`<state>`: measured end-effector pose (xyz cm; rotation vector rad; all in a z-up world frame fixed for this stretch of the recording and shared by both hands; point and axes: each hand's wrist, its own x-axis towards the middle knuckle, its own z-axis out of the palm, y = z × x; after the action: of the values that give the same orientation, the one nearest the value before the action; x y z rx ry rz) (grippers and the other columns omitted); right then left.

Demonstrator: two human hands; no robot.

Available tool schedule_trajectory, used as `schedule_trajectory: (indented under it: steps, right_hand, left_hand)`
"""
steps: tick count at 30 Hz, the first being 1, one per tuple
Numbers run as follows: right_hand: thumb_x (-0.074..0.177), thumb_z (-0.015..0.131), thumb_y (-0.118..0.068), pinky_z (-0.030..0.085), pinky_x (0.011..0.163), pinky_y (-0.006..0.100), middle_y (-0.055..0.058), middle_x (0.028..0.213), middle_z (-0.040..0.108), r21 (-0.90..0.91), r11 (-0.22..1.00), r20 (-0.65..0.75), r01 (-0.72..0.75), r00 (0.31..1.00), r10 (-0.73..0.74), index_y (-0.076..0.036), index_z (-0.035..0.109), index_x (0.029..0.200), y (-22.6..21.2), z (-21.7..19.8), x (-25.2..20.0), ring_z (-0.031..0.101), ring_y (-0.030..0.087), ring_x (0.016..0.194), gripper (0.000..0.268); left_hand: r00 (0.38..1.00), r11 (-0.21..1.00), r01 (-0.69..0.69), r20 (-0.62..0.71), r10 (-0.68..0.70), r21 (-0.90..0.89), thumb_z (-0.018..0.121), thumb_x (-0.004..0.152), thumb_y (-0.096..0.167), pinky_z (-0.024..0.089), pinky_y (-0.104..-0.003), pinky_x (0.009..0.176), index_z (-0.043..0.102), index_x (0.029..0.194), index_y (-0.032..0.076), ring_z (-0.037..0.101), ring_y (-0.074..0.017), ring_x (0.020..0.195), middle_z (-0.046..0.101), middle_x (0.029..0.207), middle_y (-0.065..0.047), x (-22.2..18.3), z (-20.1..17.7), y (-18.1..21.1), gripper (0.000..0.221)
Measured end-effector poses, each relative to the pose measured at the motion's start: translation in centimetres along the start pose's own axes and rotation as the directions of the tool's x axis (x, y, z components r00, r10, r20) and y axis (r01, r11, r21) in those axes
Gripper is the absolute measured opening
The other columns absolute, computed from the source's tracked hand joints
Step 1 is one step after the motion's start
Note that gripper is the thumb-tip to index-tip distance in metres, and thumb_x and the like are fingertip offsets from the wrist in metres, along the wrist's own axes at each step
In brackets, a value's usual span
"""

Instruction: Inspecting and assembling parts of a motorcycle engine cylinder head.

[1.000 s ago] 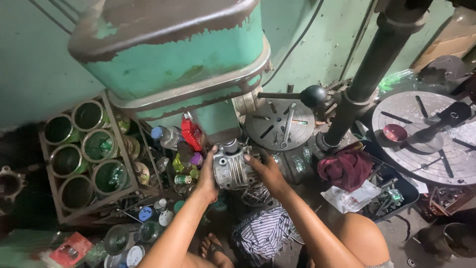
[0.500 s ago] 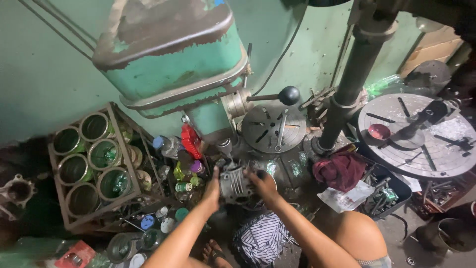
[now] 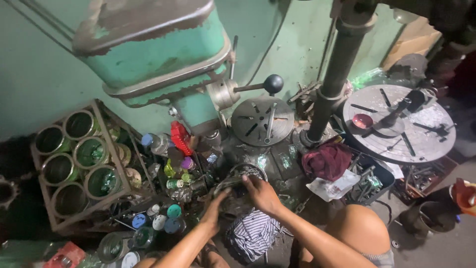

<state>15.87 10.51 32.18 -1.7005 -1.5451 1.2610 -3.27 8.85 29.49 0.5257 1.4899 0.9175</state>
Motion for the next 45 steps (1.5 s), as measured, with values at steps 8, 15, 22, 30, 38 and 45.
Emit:
schedule_trajectory:
  steps: [8,15,22,30,38,45]
  right_hand:
    - [0.088,0.07,-0.025,0.065,0.061,0.04,0.017,0.096,0.073,-0.059,0.948,-0.12,0.314,0.94,-0.319,-0.002,0.06,0.114,-2.4,1.0,-2.1,0.074,0.029,0.074,0.035]
    - [0.081,0.066,-0.022,0.062,0.06,0.043,0.019,0.103,0.065,-0.15,0.902,-0.023,0.405,0.911,-0.413,0.005,0.051,0.141,-3.1,2.0,-3.6,0.069,0.032,0.069,0.068]
    - [0.092,0.062,-0.023,0.053,0.051,0.032,0.008,0.077,0.074,-0.124,0.888,-0.252,0.444,0.851,-0.461,-0.007,0.074,0.101,-3.4,-2.5,2.5,0.064,0.02,0.055,0.022]
    - [0.08,0.075,-0.017,0.062,0.084,0.049,0.025,0.101,0.07,-0.36,0.933,-0.44,-0.011,0.884,-0.159,0.0,0.073,0.116,8.8,-4.2,22.4,0.073,0.046,0.097,0.04]
    - [0.092,0.069,-0.026,0.057,0.086,0.05,0.024,0.11,0.06,-0.483,0.872,-0.484,0.086,0.803,-0.347,0.003,0.073,0.108,2.8,-2.4,18.7,0.063,0.044,0.102,0.033]
    - [0.089,0.07,-0.017,0.065,0.066,0.048,0.03,0.105,0.073,-0.375,0.901,-0.103,-0.218,0.976,0.193,0.006,0.065,0.113,11.6,-4.3,11.9,0.076,0.039,0.093,0.033]
  left_hand:
    - [0.993,0.961,-0.09,0.053,0.107,-0.261,0.072,0.085,0.016,0.053,-0.041,0.085,0.063,0.127,-0.001,0.066,-0.0277,0.097,0.069,0.115,-0.017,-4.8,1.0,2.0,0.046]
    - [0.989,0.937,-0.139,-0.083,0.119,-0.321,0.069,0.089,0.014,0.05,-0.039,0.078,0.067,0.124,-0.004,0.064,-0.0278,0.092,0.071,0.111,-0.019,-5.0,-1.4,1.5,0.04]
    - [0.975,0.86,0.107,0.223,0.008,-0.499,0.054,0.086,0.044,0.044,-0.05,0.08,0.064,0.111,0.006,0.057,-0.0302,0.093,0.065,0.105,-0.015,1.5,-5.6,-5.9,0.047]
    - [0.635,0.511,-0.153,0.311,0.707,-0.846,0.05,0.107,0.033,0.063,-0.048,0.076,0.063,0.12,0.006,0.07,-0.0279,0.09,0.069,0.114,-0.02,12.8,-13.5,-27.0,0.033]
    - [0.687,0.549,-0.102,0.341,0.642,-0.829,0.048,0.103,0.039,0.061,-0.047,0.079,0.061,0.126,0.008,0.069,-0.0266,0.095,0.068,0.118,-0.018,10.8,-17.4,-32.3,0.041]
    - [0.75,0.593,0.022,0.405,0.523,-0.805,0.046,0.099,0.044,0.059,-0.045,0.083,0.059,0.13,0.009,0.067,-0.0254,0.099,0.067,0.121,-0.017,4.3,-15.3,-30.0,0.049]
